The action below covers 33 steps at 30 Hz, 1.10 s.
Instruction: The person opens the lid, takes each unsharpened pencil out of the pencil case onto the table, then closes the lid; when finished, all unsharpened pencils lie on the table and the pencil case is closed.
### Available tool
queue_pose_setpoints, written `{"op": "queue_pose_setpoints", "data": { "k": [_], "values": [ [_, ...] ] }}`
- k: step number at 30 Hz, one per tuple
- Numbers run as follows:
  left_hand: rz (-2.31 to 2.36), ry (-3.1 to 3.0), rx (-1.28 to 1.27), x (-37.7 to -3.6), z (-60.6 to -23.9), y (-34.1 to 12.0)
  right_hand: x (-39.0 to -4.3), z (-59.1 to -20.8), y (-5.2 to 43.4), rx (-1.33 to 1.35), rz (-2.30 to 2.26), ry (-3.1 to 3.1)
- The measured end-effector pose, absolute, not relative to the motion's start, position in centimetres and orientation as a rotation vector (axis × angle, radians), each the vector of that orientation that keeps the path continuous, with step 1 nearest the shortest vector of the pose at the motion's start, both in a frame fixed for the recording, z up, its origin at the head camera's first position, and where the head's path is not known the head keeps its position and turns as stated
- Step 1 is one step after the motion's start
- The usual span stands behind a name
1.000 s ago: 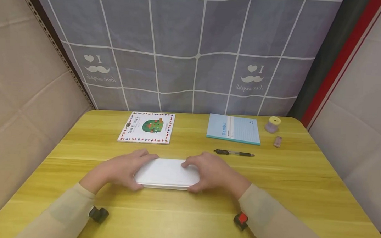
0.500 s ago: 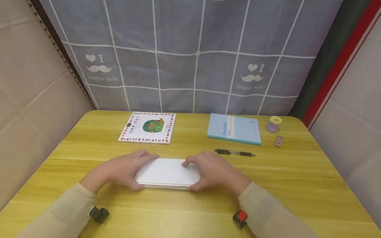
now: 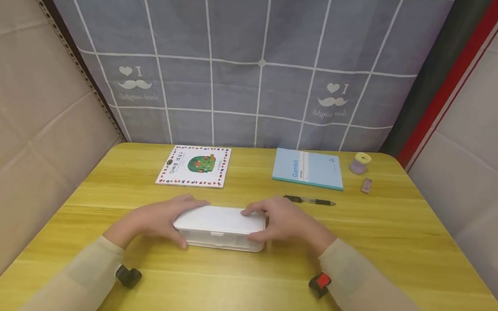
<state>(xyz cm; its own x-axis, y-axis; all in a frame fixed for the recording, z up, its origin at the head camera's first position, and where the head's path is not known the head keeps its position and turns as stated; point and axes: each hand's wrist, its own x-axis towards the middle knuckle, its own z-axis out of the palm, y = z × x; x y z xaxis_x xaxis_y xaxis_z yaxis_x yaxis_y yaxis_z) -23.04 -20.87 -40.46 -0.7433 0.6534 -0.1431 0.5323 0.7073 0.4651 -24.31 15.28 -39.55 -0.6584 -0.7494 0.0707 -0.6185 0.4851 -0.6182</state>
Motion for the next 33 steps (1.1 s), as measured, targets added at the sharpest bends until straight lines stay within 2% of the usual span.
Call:
{"op": "queue_pose_setpoints", "data": {
  "k": [5,10,16,22,28,33],
  "values": [
    [0.716,2.545,0.888,-23.4,-41.1,-21.6,-24.7,-40.4,16.0,-1.071,-1.232,2.354],
    [0.887,2.492,0.835,-23.3,-41.2,-21.6,-25.0,-40.9,16.4,-1.023,-1.348,2.338],
    [1.084,2.427,0.703,-23.2,-41.1,-21.3,-25.0,-41.0,16.4,-0.840,-1.485,2.258],
    [1.044,2.504,0.679,-22.9,-41.2,-21.1,-25.0,-41.4,15.6,-0.698,-1.560,2.394],
    [1.047,2.523,0.747,-22.7,-41.1,-20.7,-25.5,-40.9,14.5,-0.445,-1.545,2.491],
    [1.044,2.555,0.617,-22.4,-40.5,-20.5,-26.2,-40.3,14.0,-0.327,-1.495,2.501]
  ]
}}
